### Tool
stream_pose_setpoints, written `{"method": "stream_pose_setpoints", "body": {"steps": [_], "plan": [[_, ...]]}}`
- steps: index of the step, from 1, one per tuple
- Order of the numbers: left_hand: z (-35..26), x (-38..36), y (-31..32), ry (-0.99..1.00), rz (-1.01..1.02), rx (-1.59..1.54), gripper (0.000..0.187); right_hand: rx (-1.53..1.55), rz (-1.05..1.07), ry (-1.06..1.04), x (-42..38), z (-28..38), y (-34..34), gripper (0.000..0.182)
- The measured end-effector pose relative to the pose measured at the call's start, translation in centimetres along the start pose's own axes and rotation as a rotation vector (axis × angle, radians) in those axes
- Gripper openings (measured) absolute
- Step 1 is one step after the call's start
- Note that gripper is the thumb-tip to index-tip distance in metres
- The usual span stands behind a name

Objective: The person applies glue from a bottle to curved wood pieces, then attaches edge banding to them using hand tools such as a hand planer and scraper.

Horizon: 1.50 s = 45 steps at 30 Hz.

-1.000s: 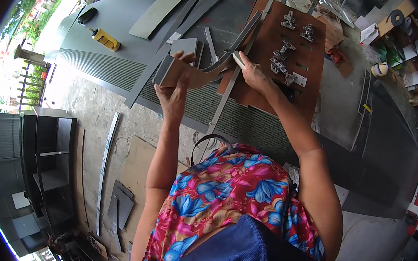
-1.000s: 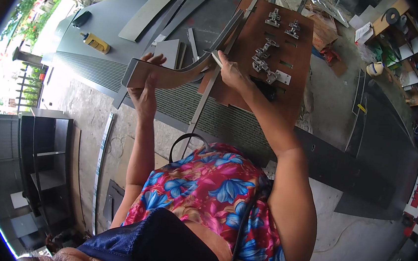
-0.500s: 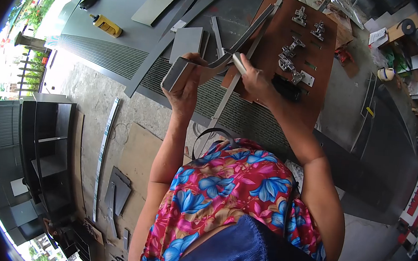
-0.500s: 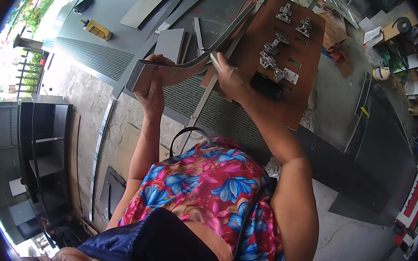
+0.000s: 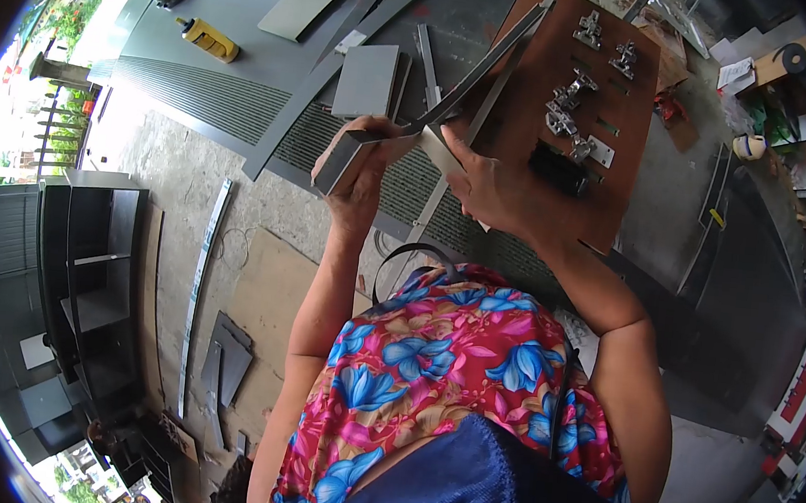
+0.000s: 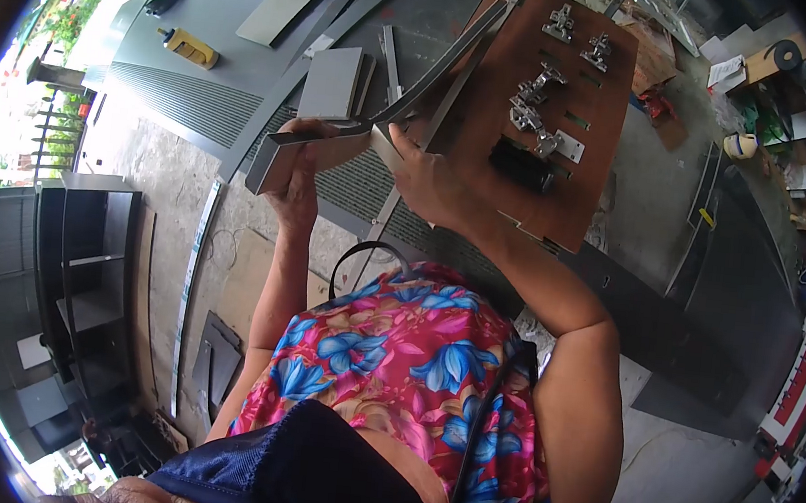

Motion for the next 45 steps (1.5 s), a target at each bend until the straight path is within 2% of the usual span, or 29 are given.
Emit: {"method": "stream_pose_setpoints", "body": {"steps": [2, 5, 8, 9, 11, 12, 14, 17, 20, 22, 23, 24, 26, 27, 30, 31, 34, 40, 41, 44, 45], "plan": [[-0.4, 0.0, 0.1, 0.016, 0.029, 0.029, 0.019, 0.191, 0.044, 0.11, -0.7, 1.1, -0.9, 0.062], [-0.5, -0.2, 0.1, 0.004, 0.031, 0.003, 0.021, 0.023, -0.171, 0.076, 2.0, -3.5, -0.6, 0.06], [-0.4, -0.3, -0.1, -0.017, 0.021, -0.018, 0.021, 0.286, 0.045, 0.072, 0.2, -0.5, 1.0, 0.061], [-0.5, -0.3, -0.1, -0.026, 0.025, -0.021, 0.021, 0.348, 0.065, 0.027, -0.7, 1.0, 0.8, 0.062], [-1.5, 0.0, -0.2, 0.077, 0.025, 0.134, 0.022, 0.468, 0.091, -0.06, -2.1, 3.5, 0.0, 0.062], [-1.9, 0.0, -0.2, 0.132, 0.021, 0.208, 0.022, 0.412, 0.078, -0.023, -1.8, 3.0, -0.3, 0.062], [-1.8, -0.4, -0.2, 0.116, 0.031, 0.269, 0.026, 0.298, 0.06, 0.05, -1.2, 1.9, -0.6, 0.063], [-1.6, -1.0, -0.4, 0.121, 0.05, 0.287, 0.034, 0.332, 0.043, 0.078, -0.7, 0.4, 0.0, 0.063], [-1.6, -1.6, -1.0, 0.047, 0.021, 0.28, 0.04, 0.405, 0.08, -0.05, -2.4, 3.0, 0.2, 0.062], [-1.5, -1.5, -0.9, 0.024, 0.025, 0.269, 0.04, 0.261, 0.047, -0.03, -1.5, 2.1, -0.7, 0.06], [-1.6, -1.5, -0.7, 0.082, 0.081, 0.342, 0.045, 0.185, 0.012, 0.007, -0.4, 0.7, -0.7, 0.059], [-1.6, -1.7, -0.9, 0.076, 0.038, 0.332, 0.046, 0.108, -0.023, 0.042, 0.1, 0.2, -1.1, 0.058], [-1.5, -2.2, -1.3, 0.071, -0.056, 0.317, 0.05, 0.152, 0.047, 0.041, -0.3, 0.5, -0.8, 0.058], [-1.2, -2.3, -1.7, 0.087, 0.004, 0.423, 0.05, 0.173, 0.093, 0.038, -0.7, 0.9, -0.6, 0.057], [-0.7, -3.0, -2.4, 0.019, 0.041, 0.275, 0.044, 0.142, 0.046, -0.133, -2.5, 3.3, -0.7, 0.059], [-1.2, -2.9, -2.3, 0.037, 0.059, 0.297, 0.041, 0.229, 0.15, -0.045, -2.2, 2.7, -0.6, 0.062], [-0.9, -3.3, -2.9, -0.018, 0.045, 0.278, 0.039, 0.273, 0.12, 0.078, -1.1, 1.4, -0.2, 0.064], [-1.0, -4.0, -3.3, -0.04, 0.085, 0.325, 0.037, 0.343, 0.186, -0.079, -3.5, 4.6, -0.3, 0.064], [-1.0, -4.1, -3.2, -0.047, 0.093, 0.325, 0.036, 0.232, 0.253, 0.097, -3.1, 3.9, -0.4, 0.063], [-1.0, -4.0, -3.0, -0.047, 0.094, 0.32, 0.035, 0.231, 0.185, 0.058, -2.7, 3.0, 0.4, 0.063], [-0.9, -4.0, -3.2, -0.048, 0.084, 0.327, 0.035, 0.254, 0.164, -0.02, -3.3, 3.9, 0.4, 0.062]]}}
Point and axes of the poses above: each hand's wrist, its own x-axis towards the middle knuckle, its own y-axis out of the palm, z = x × y, the point moved 7 cm from there along x, towards the middle knuckle, and after that the axes turned 4 degrees about -x, right-handed, at the moved point
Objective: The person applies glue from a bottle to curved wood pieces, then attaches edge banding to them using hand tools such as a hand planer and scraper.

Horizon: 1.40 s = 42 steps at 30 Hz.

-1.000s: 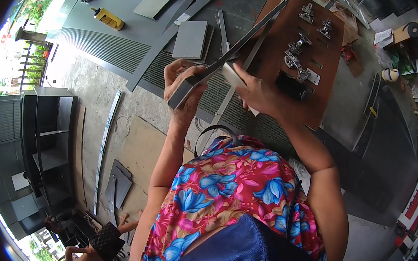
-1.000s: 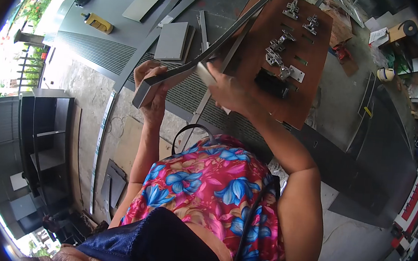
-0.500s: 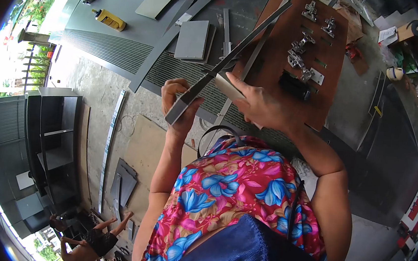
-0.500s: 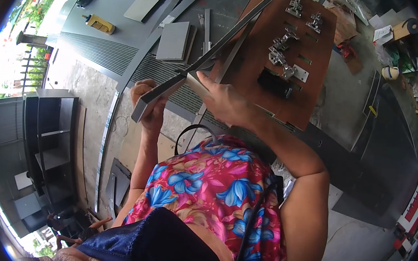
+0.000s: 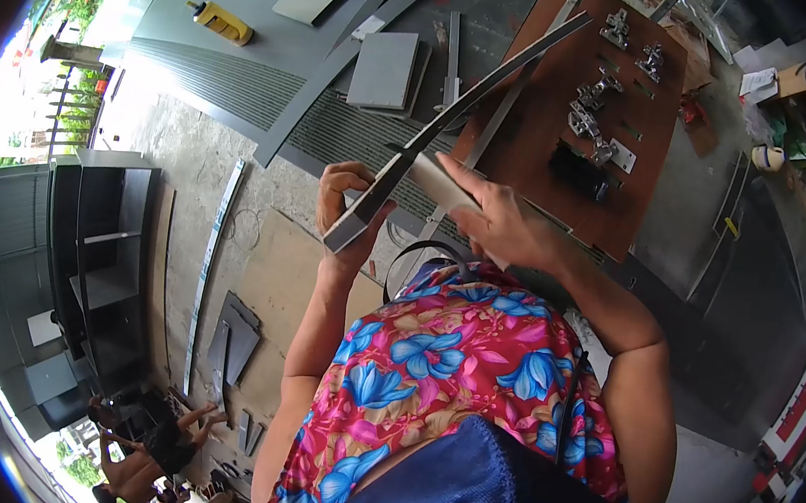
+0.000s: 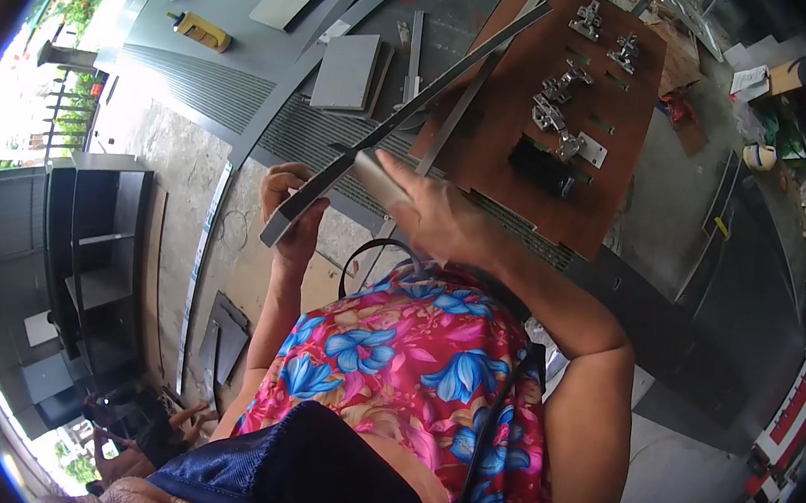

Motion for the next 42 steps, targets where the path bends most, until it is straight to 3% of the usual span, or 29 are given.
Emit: {"method": "stream_pose_setpoints", "body": {"steps": [1, 6, 8, 11, 12, 15, 16, 20, 23, 25, 26, 27, 28, 32, 35, 37, 39, 42], "plan": [[0.0, -0.4, -0.3, -0.013, 0.0, 0.009, 0.034, 0.016, -0.009, -0.081, -0.7, 1.0, 0.3, 0.061], [0.2, -1.2, -0.3, -0.017, 0.026, 0.029, 0.033, -0.045, 0.083, 0.168, -0.4, -0.2, 0.2, 0.059], [0.5, -0.9, -0.2, -0.013, 0.02, 0.005, 0.033, -0.089, 0.056, 0.121, 0.0, 0.2, -0.6, 0.059], [0.6, -1.9, -0.7, -0.033, 0.044, 0.017, 0.033, -0.078, -0.053, -0.212, -1.9, 2.6, -0.4, 0.058], [0.6, -2.1, -0.7, -0.03, 0.046, -0.002, 0.033, -0.165, -0.184, -0.329, -1.1, 1.7, -0.9, 0.057], [-0.2, -2.3, -0.9, 0.01, 0.08, 0.128, 0.031, -0.369, -0.098, 0.029, 1.8, -1.8, -2.8, 0.06], [-0.4, -2.3, -0.9, 0.025, 0.091, 0.171, 0.031, -0.44, -0.177, -0.018, 2.6, -2.3, -3.4, 0.059], [-1.1, -3.1, -0.7, 0.034, 0.118, 0.219, 0.03, -0.454, -0.104, -0.038, 3.5, -2.5, -3.7, 0.058], [-1.0, -3.8, -0.5, 0.026, 0.115, 0.203, 0.028, -0.473, -0.01, -0.235, 2.0, -0.1, -2.6, 0.058], [-1.1, -4.1, -0.5, 0.031, 0.124, 0.209, 0.028, -0.537, 0.047, -0.153, 1.8, 0.6, -2.6, 0.059], [0.0, -5.0, -0.4, 0.027, 0.152, 0.194, 0.04, -0.583, 0.069, -0.083, 1.9, 1.5, -3.2, 0.059], [0.1, -5.0, -0.4, 0.027, 0.141, 0.194, 0.039, -0.631, 0.09, -0.015, 2.1, 1.8, -3.6, 0.059], [0.0, -5.0, -0.3, 0.029, 0.132, 0.194, 0.039, -0.646, 0.026, -0.009, 2.8, 1.1, -4.2, 0.059], [-0.1, -5.3, -0.3, 0.028, 0.138, 0.184, 0.037, -0.486, 0.166, -0.054, 2.8, 1.4, -2.9, 0.06], [0.1, -5.8, -0.1, 0.052, 0.148, 0.202, 0.036, -0.407, 0.271, 0.054, 2.5, 2.0, -2.0, 0.06], [-0.1, -5.7, -0.1, 0.05, 0.146, 0.203, 0.035, -0.596, -0.012, -0.098, 4.9, -2.8, -3.4, 0.061], [0.1, -5.5, -0.3, 0.052, 0.144, 0.2, 0.035, -0.366, 0.109, 0.202, 3.4, -0.1, -3.2, 0.062], [0.3, -5.5, -0.7, 0.018, 0.106, 0.183, 0.036, -0.213, 0.275, 0.081, 1.5, 1.3, -1.0, 0.065]]}}
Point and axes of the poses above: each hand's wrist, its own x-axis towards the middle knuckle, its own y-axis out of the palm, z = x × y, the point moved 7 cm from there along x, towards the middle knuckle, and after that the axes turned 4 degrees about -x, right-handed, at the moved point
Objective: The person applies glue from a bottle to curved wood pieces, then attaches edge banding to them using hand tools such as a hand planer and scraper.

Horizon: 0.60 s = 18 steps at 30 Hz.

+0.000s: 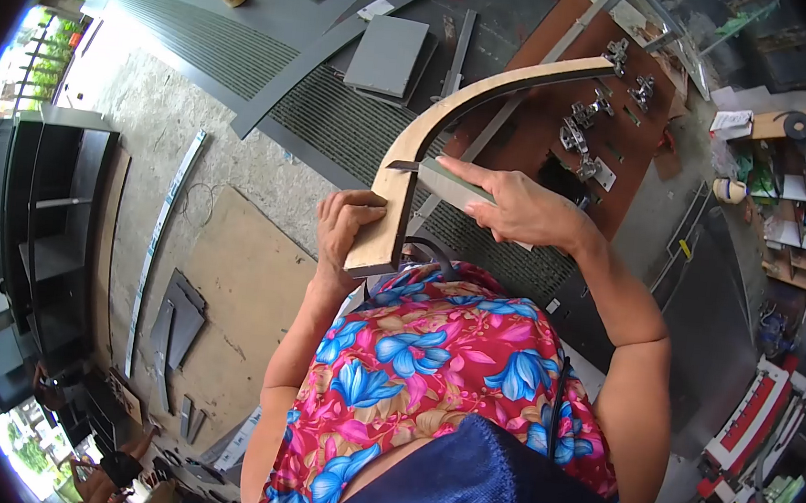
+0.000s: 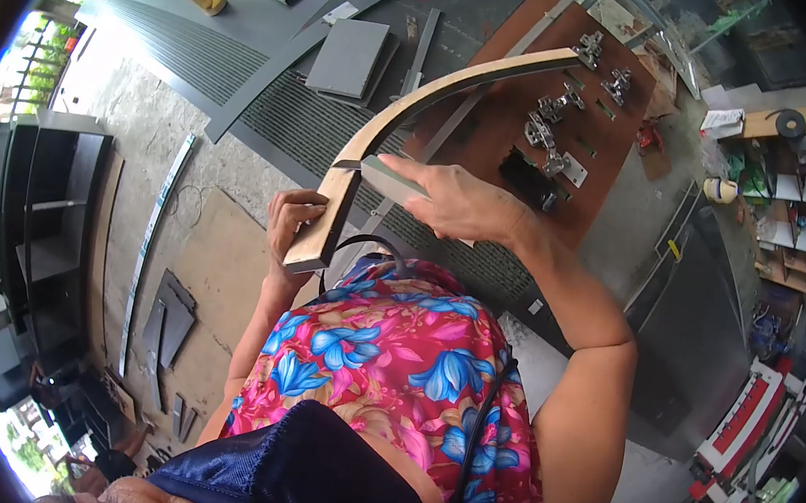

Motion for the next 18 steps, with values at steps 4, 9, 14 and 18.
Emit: {"method": "stream_pose_setpoints", "body": {"steps": [4, 9, 14, 18], "plan": [[-0.7, 1.5, -0.2, 0.013, -0.007, -0.005, 0.044, -0.018, -0.445, 0.022, 2.1, -6.0, -2.9, 0.066], [-2.6, 4.9, -0.3, 0.067, 0.063, -0.063, 0.031, -0.391, -1.245, -0.201, 1.1, -12.1, -9.6, 0.071], [-3.0, 9.5, -0.1, -0.007, -0.035, -0.371, 0.024, -0.55, -1.231, 0.065, 2.4, -14.6, -13.4, 0.071], [-1.9, 11.1, 0.4, -0.085, -0.081, -0.613, 0.021, -0.577, -1.194, 0.181, 3.2, -16.4, -15.1, 0.072]]}}
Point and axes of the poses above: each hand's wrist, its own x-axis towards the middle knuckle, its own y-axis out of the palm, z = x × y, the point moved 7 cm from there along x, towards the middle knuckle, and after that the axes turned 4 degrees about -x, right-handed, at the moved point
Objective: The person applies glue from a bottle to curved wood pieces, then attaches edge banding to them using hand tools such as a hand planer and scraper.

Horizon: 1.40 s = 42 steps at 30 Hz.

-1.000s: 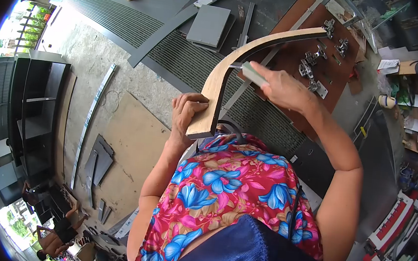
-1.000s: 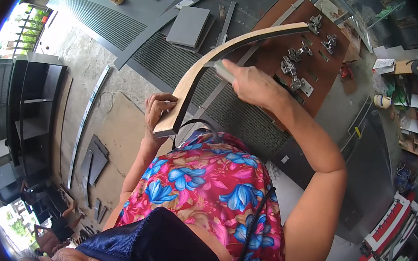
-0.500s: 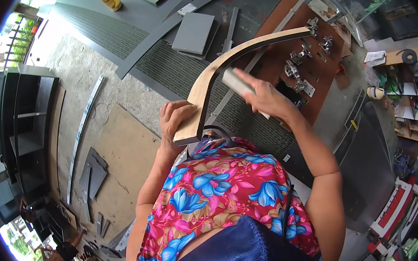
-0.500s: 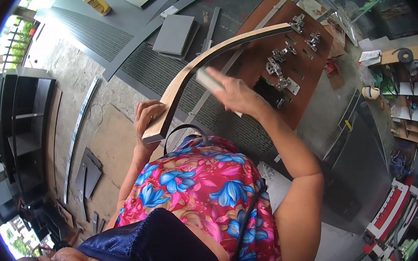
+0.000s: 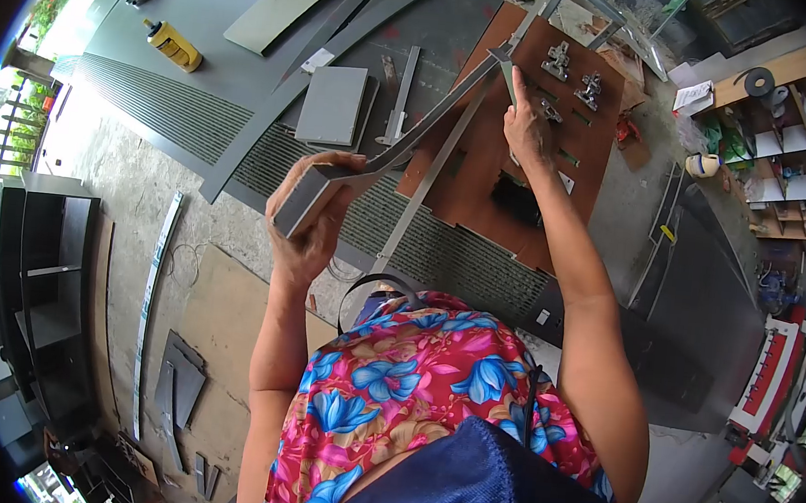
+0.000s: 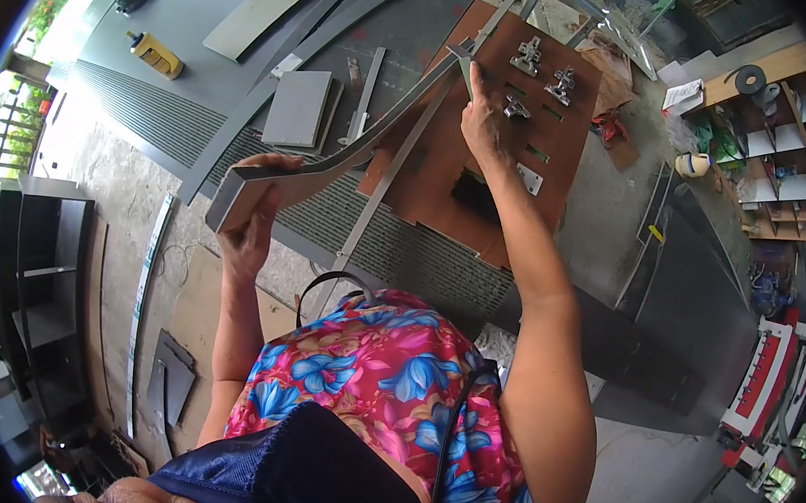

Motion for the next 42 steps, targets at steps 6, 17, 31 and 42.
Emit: {"method": "stream_pose_setpoints", "body": {"steps": [6, 17, 31, 42], "plan": [[-0.4, 0.8, 0.1, -0.019, 0.011, 0.037, 0.018, 0.097, 0.09, -0.135, -3.3, 2.0, 1.7, 0.071], [0.1, 0.8, -0.6, 0.002, 0.145, 0.098, 0.025, 0.131, 0.204, -0.276, -4.1, 4.3, 2.9, 0.077], [-0.4, 1.6, -0.4, -0.047, 0.027, 0.054, 0.018, 0.171, 0.152, -0.156, -2.2, 3.2, 2.4, 0.073], [-0.3, 1.7, -0.5, -0.08, 0.008, 0.061, 0.017, 0.47, 0.327, -0.173, -6.4, 8.7, 1.2, 0.07]]}}
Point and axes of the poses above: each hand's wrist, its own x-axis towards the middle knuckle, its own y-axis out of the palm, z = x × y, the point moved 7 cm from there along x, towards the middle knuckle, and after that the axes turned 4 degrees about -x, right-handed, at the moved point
